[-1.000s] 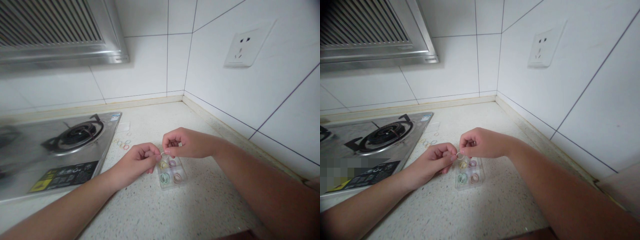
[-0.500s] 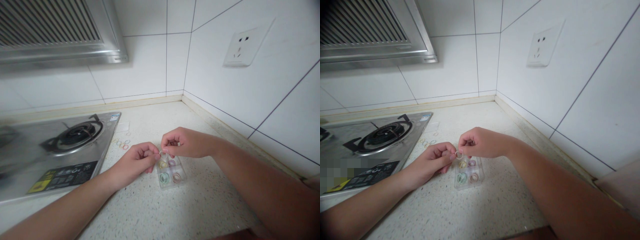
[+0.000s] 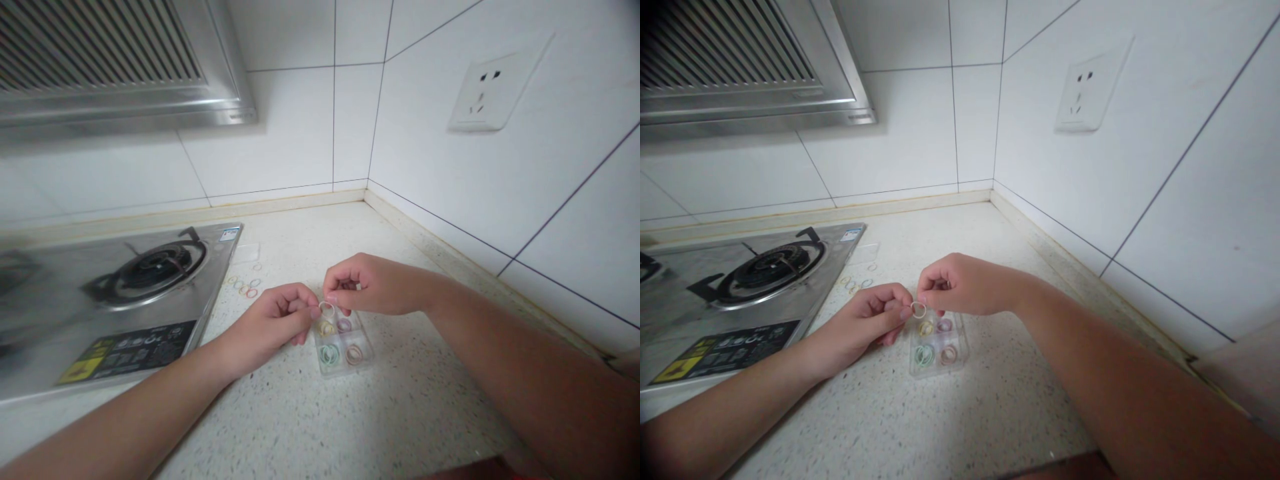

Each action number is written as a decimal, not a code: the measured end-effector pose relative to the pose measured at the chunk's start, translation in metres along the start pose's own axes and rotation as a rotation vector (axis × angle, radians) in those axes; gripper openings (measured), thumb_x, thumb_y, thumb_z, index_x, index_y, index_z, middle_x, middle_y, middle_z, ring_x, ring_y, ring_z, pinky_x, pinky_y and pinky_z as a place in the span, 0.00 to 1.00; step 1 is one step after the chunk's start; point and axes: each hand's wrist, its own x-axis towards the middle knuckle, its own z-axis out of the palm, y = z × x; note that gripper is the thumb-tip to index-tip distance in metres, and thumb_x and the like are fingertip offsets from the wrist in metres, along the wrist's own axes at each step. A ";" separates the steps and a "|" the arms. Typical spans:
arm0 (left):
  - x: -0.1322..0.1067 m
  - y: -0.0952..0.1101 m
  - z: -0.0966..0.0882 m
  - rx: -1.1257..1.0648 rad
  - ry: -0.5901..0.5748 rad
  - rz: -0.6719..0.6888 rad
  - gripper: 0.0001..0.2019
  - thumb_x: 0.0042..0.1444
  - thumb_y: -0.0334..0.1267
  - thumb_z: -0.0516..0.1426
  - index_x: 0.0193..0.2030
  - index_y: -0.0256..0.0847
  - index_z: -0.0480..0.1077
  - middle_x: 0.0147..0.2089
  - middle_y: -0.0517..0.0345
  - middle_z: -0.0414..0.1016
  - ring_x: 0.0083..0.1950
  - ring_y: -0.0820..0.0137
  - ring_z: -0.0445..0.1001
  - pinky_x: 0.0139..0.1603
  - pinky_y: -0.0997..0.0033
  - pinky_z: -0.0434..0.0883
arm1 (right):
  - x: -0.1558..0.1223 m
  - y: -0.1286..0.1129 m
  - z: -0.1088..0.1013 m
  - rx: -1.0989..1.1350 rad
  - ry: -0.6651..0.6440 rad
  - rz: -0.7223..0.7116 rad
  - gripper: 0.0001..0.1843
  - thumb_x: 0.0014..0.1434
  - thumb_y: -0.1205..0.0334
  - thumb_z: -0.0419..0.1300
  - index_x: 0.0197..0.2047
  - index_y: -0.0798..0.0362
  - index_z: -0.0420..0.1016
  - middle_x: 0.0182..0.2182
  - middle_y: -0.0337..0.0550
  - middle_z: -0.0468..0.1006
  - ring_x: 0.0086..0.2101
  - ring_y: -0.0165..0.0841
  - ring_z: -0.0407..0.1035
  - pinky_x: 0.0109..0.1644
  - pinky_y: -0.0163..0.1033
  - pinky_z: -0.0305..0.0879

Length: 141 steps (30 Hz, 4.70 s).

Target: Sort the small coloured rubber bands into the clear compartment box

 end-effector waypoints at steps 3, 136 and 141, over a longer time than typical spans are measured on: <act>0.000 0.001 0.000 -0.003 -0.001 0.006 0.13 0.60 0.47 0.59 0.36 0.39 0.68 0.19 0.69 0.63 0.21 0.78 0.56 0.23 0.76 0.53 | 0.000 0.000 0.000 -0.003 0.001 0.004 0.10 0.62 0.61 0.56 0.34 0.56 0.75 0.27 0.38 0.77 0.27 0.27 0.66 0.31 0.33 0.58; -0.001 -0.001 -0.003 0.046 -0.031 -0.014 0.10 0.61 0.44 0.58 0.37 0.38 0.69 0.20 0.68 0.64 0.22 0.78 0.55 0.24 0.77 0.52 | -0.008 0.001 -0.012 0.041 -0.359 0.186 0.13 0.55 0.57 0.66 0.38 0.58 0.82 0.24 0.38 0.77 0.25 0.24 0.67 0.28 0.30 0.59; 0.000 -0.001 -0.004 0.038 -0.034 -0.024 0.11 0.61 0.45 0.59 0.37 0.39 0.69 0.20 0.68 0.65 0.21 0.78 0.56 0.23 0.77 0.53 | -0.009 -0.002 -0.011 -0.099 -0.379 0.231 0.14 0.54 0.54 0.67 0.37 0.56 0.83 0.22 0.36 0.75 0.22 0.23 0.64 0.25 0.30 0.55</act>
